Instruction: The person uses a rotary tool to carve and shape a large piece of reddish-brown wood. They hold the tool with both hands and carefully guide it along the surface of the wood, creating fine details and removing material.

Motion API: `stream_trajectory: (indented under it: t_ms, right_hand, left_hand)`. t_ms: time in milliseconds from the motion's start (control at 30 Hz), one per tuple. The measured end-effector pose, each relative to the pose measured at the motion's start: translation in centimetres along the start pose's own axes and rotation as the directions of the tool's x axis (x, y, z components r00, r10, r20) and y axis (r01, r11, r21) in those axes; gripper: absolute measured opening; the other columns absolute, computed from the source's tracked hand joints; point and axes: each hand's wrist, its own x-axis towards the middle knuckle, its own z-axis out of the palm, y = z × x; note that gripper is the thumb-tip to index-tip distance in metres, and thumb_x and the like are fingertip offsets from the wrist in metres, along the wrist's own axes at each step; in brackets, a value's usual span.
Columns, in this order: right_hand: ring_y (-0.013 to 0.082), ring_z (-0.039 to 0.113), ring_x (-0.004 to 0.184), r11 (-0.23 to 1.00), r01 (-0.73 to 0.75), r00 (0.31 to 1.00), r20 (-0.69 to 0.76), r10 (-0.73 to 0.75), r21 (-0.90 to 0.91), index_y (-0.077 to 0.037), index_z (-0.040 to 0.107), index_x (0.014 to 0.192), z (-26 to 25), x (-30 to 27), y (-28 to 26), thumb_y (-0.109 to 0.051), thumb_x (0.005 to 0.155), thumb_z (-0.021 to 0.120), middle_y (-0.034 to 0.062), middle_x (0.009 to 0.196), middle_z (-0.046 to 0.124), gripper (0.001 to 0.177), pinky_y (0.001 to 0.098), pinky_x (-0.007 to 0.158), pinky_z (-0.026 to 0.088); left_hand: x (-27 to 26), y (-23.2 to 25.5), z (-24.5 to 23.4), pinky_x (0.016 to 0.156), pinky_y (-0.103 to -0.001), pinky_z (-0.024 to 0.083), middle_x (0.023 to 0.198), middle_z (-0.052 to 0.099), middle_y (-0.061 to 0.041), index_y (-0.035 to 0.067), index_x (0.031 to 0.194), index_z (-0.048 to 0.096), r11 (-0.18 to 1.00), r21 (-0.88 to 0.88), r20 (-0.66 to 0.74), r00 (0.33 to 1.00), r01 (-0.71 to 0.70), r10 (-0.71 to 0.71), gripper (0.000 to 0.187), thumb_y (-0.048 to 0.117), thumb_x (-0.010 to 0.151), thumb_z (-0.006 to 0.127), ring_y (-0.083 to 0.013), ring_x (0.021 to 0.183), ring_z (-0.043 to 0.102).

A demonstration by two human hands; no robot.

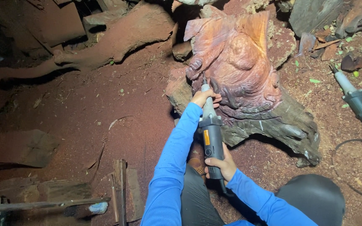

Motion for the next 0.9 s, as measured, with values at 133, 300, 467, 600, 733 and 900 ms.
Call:
stream_trajectory:
  t_ms: [133, 300, 467, 600, 733, 900]
  right_hand:
    - [0.0417, 0.066, 0.049, 1.000, -0.001, 1.000, 0.000, 0.001, 0.006, -0.018, 0.058, 0.133, 0.5, 0.3, 0.3, 0.010, 0.066, 0.076, 0.0251, 0.084, 0.056, 0.075, 0.0515, 0.034, 0.057]
    - [0.0427, 0.066, 0.048, 0.999, 0.006, 1.000, -0.010, -0.006, 0.046, -0.019, 0.056, 0.138, 0.8, 1.0, 0.7, 0.010, 0.065, 0.076, 0.0270, 0.082, 0.056, 0.080, 0.0538, 0.034, 0.057]
    - [0.0414, 0.068, 0.052, 0.999, -0.010, 1.000, -0.025, 0.011, 0.041, -0.020, 0.055, 0.138, 1.9, 1.1, 0.4, 0.005, 0.065, 0.081, 0.0245, 0.083, 0.057, 0.081, 0.0502, 0.038, 0.058]
    - [0.0405, 0.069, 0.053, 0.998, 0.009, 0.999, -0.051, -0.006, 0.068, -0.021, 0.054, 0.143, 2.9, 0.9, 0.3, 0.005, 0.064, 0.083, 0.0247, 0.082, 0.061, 0.088, 0.0495, 0.038, 0.060]
    - [0.0388, 0.070, 0.055, 0.999, 0.018, 0.996, -0.084, -0.016, 0.033, -0.024, 0.053, 0.146, 3.8, 1.4, 0.6, 0.003, 0.064, 0.084, 0.0246, 0.084, 0.063, 0.091, 0.0485, 0.041, 0.061]
    - [0.0408, 0.070, 0.053, 0.998, 0.034, 0.995, -0.099, -0.027, 0.060, -0.027, 0.051, 0.145, 4.9, 1.9, 1.7, 0.007, 0.066, 0.081, 0.0259, 0.087, 0.059, 0.091, 0.0479, 0.041, 0.062]
  left_hand:
    - [0.5, 0.2, -0.1, 0.085, -0.068, 0.057, 0.111, 0.069, -0.037, -0.019, 0.116, 0.053, 1.000, 0.004, -0.018, 1.000, 0.015, -0.015, 0.046, -0.003, 0.076, 0.072, -0.0477, 0.100, 0.072]
    - [-1.1, 1.4, 1.1, 0.079, -0.072, 0.057, 0.106, 0.068, -0.040, -0.018, 0.115, 0.054, 0.999, 0.034, -0.025, 1.000, 0.007, -0.006, 0.046, -0.002, 0.076, 0.073, -0.0518, 0.098, 0.071]
    - [-0.5, 2.1, 0.9, 0.084, -0.072, 0.055, 0.112, 0.067, -0.037, -0.015, 0.119, 0.054, 0.992, 0.073, -0.039, 0.994, 0.102, -0.100, 0.046, -0.001, 0.079, 0.071, -0.0506, 0.106, 0.069]
    - [-1.3, 3.1, 1.2, 0.094, -0.076, 0.049, 0.119, 0.067, -0.033, -0.009, 0.131, 0.048, 0.982, 0.072, -0.007, 0.985, 0.174, -0.174, 0.058, 0.002, 0.079, 0.072, -0.0495, 0.118, 0.064]
    - [-2.7, 4.1, 2.0, 0.093, -0.076, 0.052, 0.122, 0.064, -0.037, -0.013, 0.143, 0.040, 0.981, 0.084, 0.051, 0.982, 0.177, -0.182, 0.068, 0.001, 0.083, 0.070, -0.0501, 0.120, 0.063]
    - [-2.6, 4.7, 1.4, 0.090, -0.079, 0.053, 0.122, 0.064, -0.039, -0.013, 0.143, 0.036, 0.979, 0.089, 0.102, 0.976, 0.183, -0.191, 0.074, 0.005, 0.082, 0.072, -0.0531, 0.120, 0.062]
